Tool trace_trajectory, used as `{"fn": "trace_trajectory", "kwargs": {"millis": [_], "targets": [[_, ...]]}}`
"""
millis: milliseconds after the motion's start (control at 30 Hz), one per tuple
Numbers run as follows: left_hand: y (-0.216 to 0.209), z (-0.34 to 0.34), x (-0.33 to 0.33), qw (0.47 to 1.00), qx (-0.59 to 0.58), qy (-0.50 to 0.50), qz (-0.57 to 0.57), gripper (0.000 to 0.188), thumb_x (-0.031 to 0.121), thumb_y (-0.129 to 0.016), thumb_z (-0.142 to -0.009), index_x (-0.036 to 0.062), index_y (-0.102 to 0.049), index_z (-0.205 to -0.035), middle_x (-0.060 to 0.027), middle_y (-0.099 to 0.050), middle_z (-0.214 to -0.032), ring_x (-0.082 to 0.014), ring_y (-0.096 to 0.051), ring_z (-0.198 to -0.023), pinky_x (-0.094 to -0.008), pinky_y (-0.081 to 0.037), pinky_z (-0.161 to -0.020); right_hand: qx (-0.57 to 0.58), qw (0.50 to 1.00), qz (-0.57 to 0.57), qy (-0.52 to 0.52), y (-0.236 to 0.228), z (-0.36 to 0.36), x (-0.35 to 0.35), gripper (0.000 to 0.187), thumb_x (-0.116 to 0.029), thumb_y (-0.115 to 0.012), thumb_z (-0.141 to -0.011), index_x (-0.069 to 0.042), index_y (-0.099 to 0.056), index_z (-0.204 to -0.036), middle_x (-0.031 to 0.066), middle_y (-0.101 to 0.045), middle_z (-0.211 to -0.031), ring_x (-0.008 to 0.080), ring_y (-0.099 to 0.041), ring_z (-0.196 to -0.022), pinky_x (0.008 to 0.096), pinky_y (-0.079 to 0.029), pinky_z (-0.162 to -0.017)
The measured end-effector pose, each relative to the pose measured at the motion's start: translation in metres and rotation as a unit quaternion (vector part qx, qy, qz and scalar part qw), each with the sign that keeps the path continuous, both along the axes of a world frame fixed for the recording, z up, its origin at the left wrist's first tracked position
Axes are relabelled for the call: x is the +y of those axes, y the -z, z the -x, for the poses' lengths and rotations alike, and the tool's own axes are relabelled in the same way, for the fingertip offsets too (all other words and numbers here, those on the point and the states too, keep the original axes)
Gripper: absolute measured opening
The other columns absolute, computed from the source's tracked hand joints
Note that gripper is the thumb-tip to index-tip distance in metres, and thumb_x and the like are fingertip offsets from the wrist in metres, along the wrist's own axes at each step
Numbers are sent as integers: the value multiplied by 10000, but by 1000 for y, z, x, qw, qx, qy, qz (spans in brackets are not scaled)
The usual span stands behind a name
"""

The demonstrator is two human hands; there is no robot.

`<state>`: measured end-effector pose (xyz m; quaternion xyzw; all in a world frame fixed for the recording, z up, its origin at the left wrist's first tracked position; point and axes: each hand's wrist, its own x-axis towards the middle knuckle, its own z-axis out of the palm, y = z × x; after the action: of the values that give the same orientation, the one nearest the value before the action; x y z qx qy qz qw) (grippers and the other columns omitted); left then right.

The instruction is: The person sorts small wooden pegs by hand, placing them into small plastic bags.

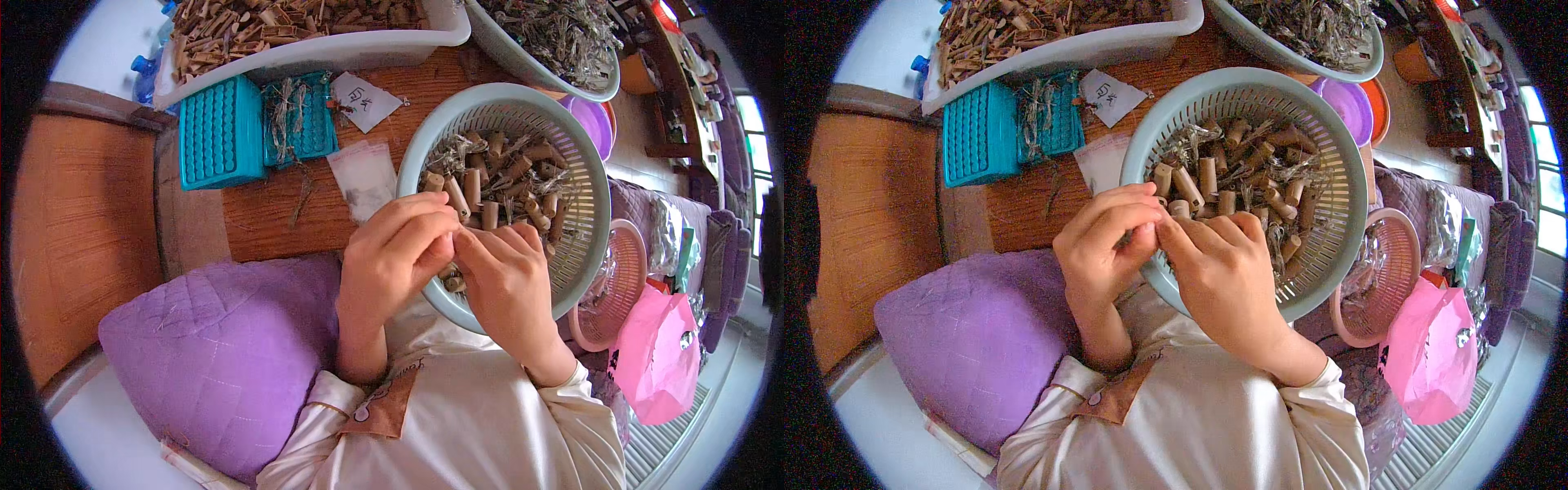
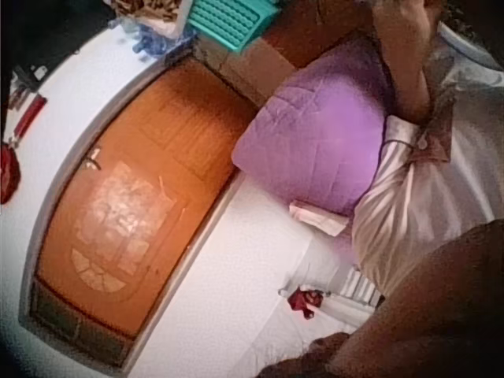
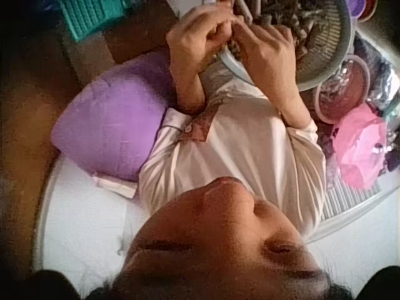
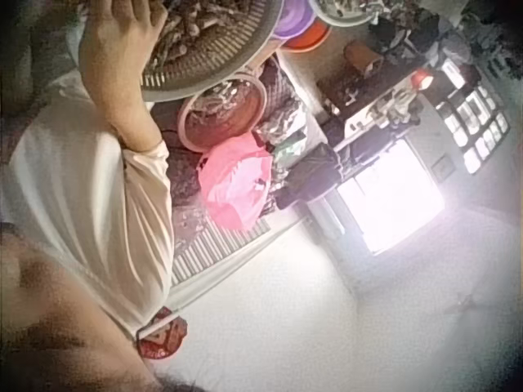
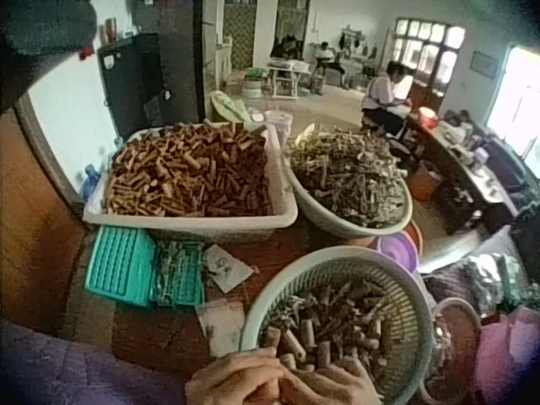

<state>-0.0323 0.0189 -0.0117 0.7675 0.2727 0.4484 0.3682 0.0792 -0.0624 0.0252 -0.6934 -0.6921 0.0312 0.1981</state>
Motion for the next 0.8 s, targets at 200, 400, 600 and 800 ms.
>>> {"fn": "trace_trajectory", "kwargs": {"millis": [200, 400, 600, 800], "targets": [[32, 38, 42, 913, -312, -207, 164, 107, 28, -427, -835, -48, -500, -851, -173, -566, -923, -283, -544, -933, -384, -443, -831, 209, 978, -10, 16, -17, -1, -1, 338, 2, -569, -673, -65, -581, -1004, 52, -598, -763, 195, -550, -662, 318, -413, -626], [3, 14, 8, 975, -184, -114, -53, 95, 13, -565, -715, 0, -602, -802, -136, -607, -885, -274, -575, -899, -351, -470, -776, 339, 939, -2, 67, -13, -2, 2, 266, 37, -517, -750, -36, -592, -995, 130, -590, -845, 234, -574, -736, 286, -452, -636], [-3, -2, -4, 984, -105, -14, -144, 192, 52, -668, -617, 24, -618, -799, -105, -599, -873, -306, -574, -895, -377, -488, -770, 330, 942, -11, 59, -12, 0, 5, 312, 22, -540, -731, -34, -569, -1037, 120, -581, -808, 240, -558, -695, 301, -450, -616], [-3, -1, -2, 985, -99, -31, -141, 147, 30, -654, -640, 22, -625, -784, -96, -606, -855, -285, -587, -864, -351, -503, -742, 158, 987, -25, 30, -15, 4, 5, 418, 10, -576, -672, -46, -539, -1084, 83, -573, -793, 229, -525, -651, 318, -441, -583]]}}
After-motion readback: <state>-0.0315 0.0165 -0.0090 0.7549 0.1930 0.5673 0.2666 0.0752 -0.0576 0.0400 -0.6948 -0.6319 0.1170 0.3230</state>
